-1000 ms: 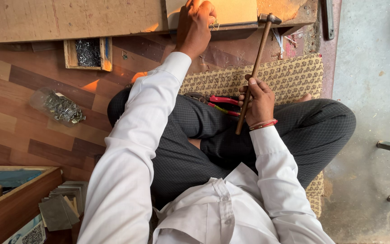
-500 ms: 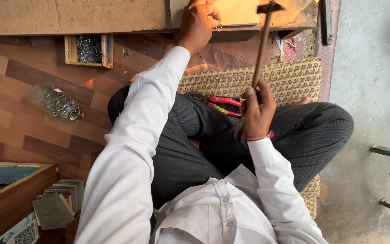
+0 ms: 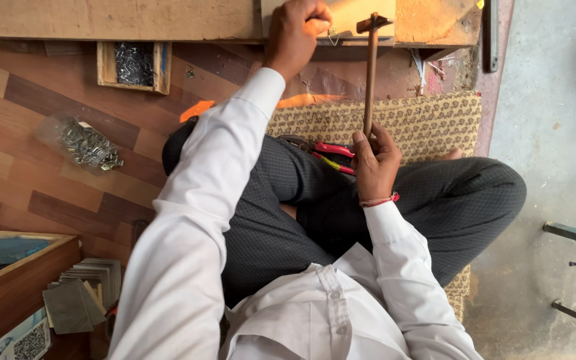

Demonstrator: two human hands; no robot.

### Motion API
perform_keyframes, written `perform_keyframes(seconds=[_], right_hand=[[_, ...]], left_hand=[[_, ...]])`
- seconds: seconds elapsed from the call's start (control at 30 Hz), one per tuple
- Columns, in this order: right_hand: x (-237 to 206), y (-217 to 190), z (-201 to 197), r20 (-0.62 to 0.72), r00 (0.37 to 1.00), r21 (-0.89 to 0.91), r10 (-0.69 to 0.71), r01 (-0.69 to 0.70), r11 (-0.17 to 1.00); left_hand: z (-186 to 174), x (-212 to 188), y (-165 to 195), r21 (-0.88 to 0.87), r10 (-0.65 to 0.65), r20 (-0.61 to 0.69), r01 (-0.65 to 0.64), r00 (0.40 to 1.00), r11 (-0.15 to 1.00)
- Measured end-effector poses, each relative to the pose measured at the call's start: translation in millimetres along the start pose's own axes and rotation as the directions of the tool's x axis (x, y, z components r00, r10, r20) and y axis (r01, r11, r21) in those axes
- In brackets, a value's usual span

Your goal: The person sits on the floor and assembles small wooden boxes by hammering metal staples into the corners. They use large shears to trim the edges of the wooden boards before fastening them together.

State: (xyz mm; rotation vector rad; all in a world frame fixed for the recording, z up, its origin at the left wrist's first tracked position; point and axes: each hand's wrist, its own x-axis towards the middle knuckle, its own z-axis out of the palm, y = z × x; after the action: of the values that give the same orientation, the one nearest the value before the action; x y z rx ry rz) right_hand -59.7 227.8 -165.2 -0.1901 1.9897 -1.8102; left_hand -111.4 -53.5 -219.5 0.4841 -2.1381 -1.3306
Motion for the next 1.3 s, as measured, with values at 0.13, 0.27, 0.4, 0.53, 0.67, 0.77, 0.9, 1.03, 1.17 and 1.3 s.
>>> perform_keyframes(seconds=[0.13, 0.27, 0.4, 0.53, 0.67, 0.77, 0.9, 1.03, 1.17, 1.3], right_hand=[[0, -2, 0, -0.004, 1.000, -0.024, 0.025, -0.025, 0.999], [0, -3, 1, -0.010, 0.999, -0.049, 0.037, -0.038, 0.998], [-2, -5, 3, 0.008, 0.999, -0.108, -0.038, 0.038, 0.993], [-6, -10, 3, 0.004, 0.984, -0.320, -0.178, 0.170, 0.932], [-10, -20, 3, 0.082, 0.925, -0.526, -0.370, 0.356, 0.773], [-10, -28, 3, 0.156, 0.789, -0.540, -0.594, 0.572, 0.618], [-10, -32, 2, 0.167, 0.826, -0.610, -0.539, 0.516, 0.602], [-10, -28, -2, 0.125, 0.827, -0.539, -0.547, 0.520, 0.663], [-8, -28, -1, 0.132, 0.833, -0.587, -0.538, 0.503, 0.635], [-12, -41, -1, 0.135, 0.847, -0.521, -0.514, 0.502, 0.690]], left_hand=[[8, -3, 6, 0.056, 0.210, -0.072, -0.207, 0.975, 0.977], [10, -3, 13, 0.117, 0.121, -0.057, -0.114, 0.991, 0.987], [12, -3, 13, 0.110, 0.033, -0.034, -0.029, 0.999, 0.994], [16, -4, 7, 0.092, 0.077, -0.053, -0.072, 0.996, 0.993], [19, -3, 1, 0.121, 0.040, -0.020, -0.037, 0.999, 0.992], [23, -3, -5, 0.091, 0.035, -0.042, -0.031, 0.999, 0.995], [28, -4, -18, -0.005, 0.099, -0.063, -0.099, 0.993, 0.995], [33, -2, -26, -0.044, 0.189, -0.095, -0.193, 0.977, 0.980], [31, -2, -22, -0.092, 0.168, -0.113, -0.179, 0.979, 0.980], [22, -3, -14, 0.067, 0.121, -0.068, -0.116, 0.990, 0.991]])
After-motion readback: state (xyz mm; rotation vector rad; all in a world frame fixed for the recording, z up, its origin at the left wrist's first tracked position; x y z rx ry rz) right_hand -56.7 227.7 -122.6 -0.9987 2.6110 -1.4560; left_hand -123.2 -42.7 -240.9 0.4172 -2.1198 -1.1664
